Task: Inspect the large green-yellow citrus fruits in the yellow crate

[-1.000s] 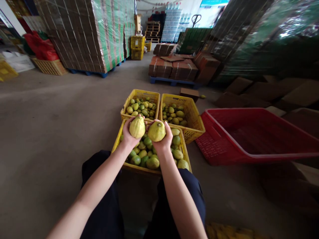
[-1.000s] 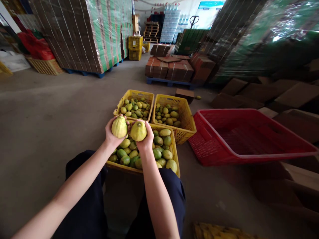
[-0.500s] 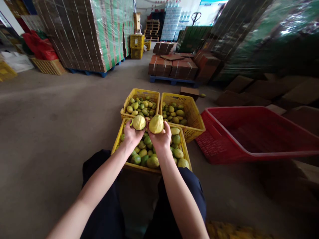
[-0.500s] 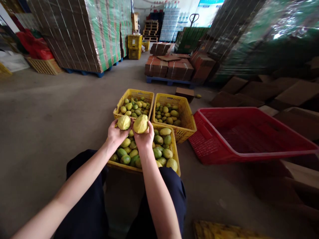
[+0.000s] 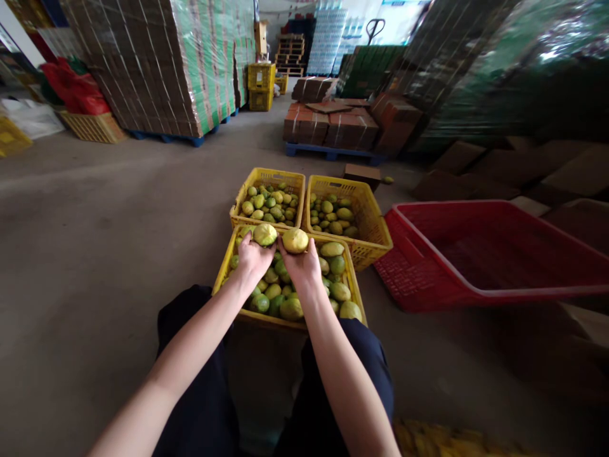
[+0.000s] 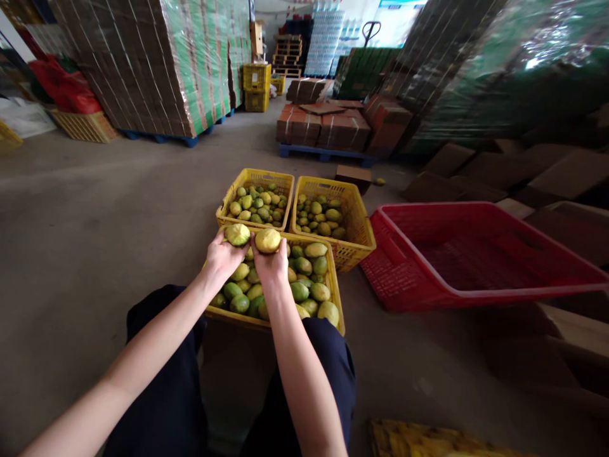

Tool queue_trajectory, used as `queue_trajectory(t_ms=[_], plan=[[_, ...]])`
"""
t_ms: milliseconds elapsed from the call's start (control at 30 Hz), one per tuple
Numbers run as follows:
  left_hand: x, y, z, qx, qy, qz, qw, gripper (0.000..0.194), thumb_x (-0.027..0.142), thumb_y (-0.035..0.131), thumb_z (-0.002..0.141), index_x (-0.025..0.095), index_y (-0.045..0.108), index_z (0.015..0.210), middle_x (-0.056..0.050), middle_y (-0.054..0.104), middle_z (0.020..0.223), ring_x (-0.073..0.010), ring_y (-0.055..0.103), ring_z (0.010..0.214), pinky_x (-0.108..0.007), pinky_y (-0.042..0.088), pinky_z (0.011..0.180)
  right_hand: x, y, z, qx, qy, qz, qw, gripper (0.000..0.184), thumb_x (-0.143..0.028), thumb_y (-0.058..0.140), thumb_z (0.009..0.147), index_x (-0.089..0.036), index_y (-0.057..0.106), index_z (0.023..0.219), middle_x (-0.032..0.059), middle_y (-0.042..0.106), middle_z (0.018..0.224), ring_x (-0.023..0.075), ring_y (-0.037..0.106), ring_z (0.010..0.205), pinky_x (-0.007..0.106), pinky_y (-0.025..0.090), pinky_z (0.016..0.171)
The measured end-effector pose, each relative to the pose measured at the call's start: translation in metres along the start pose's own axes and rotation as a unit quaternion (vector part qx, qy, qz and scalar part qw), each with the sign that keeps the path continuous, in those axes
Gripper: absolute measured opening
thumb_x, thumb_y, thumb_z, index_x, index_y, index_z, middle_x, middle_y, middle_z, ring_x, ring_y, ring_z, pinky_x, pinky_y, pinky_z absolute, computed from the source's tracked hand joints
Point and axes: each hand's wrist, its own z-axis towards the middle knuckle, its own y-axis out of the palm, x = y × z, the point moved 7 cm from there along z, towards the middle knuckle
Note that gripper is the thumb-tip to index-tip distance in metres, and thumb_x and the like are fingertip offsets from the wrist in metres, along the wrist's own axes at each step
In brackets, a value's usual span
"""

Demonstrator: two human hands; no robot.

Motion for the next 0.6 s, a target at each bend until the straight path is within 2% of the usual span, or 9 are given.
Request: queue_trajectory(t_ms=[167, 267, 367, 467, 600], plan=[[0.001, -0.002, 0.002, -0.013, 0.001, 0.012, 1.0, 0.041, 0.034, 0.037, 0.107, 0.025, 0.067, 0.133, -0.008, 0.077, 0.12, -0.0219, 0.072, 0.105, -0.035, 0.059, 0.095, -0.001, -0.001, 0.003, -0.021, -0.011, -0.015, 1.0, 0.029, -0.047, 0.048, 0.101, -0.027, 0.066, 0.091, 0.0063, 0.075, 0.094, 0.0243, 0.072, 0.103, 0.048, 0.066, 0.093], [0.0, -0.002, 0.001, -0.011, 0.001, 0.014, 1.0, 0.042, 0.035, 0.037, 0.107, 0.023, 0.067, 0.132, -0.008, 0.077, 0.121, -0.022, 0.071, 0.108, -0.035, 0.058, 0.098, -0.001, -0.004, 0.004, -0.026, -0.025, -0.033, 0.999, 0.025, -0.045, 0.051, 0.1, -0.026, 0.066, 0.091, 0.005, 0.075, 0.092, 0.0249, 0.072, 0.105, 0.051, 0.065, 0.095], [-0.001, -0.001, -0.001, -0.004, 0.007, 0.02, 1.0, 0.042, 0.035, 0.037, 0.107, 0.022, 0.069, 0.13, -0.009, 0.076, 0.122, -0.0223, 0.07, 0.113, -0.035, 0.057, 0.1, -0.001, -0.006, 0.002, -0.021, -0.022, -0.036, 0.999, 0.022, -0.041, 0.053, 0.1, -0.025, 0.066, 0.09, 0.0033, 0.076, 0.089, 0.0233, 0.073, 0.1, 0.049, 0.065, 0.094], [-0.001, 0.001, -0.003, -0.013, 0.03, 0.035, 0.999, 0.04, 0.034, 0.037, 0.107, 0.021, 0.07, 0.127, -0.009, 0.077, 0.121, -0.0222, 0.07, 0.116, -0.036, 0.055, 0.103, -0.004, -0.001, -0.005, -0.039, -0.018, -0.033, 0.999, 0.013, -0.035, 0.061, 0.096, -0.024, 0.067, 0.091, 0.0016, 0.076, 0.087, 0.0213, 0.075, 0.092, 0.045, 0.065, 0.093], [0.004, 0.008, -0.007, -0.06, 0.082, 0.044, 0.994, 0.035, 0.031, 0.045, 0.104, 0.021, 0.068, 0.128, -0.007, 0.077, 0.122, -0.0213, 0.069, 0.118, -0.033, 0.054, 0.103, -0.012, 0.011, -0.017, -0.081, -0.046, -0.037, 0.995, 0.007, -0.027, 0.071, 0.088, -0.023, 0.068, 0.092, 0.0003, 0.077, 0.088, 0.0199, 0.074, 0.087, 0.041, 0.063, 0.091]])
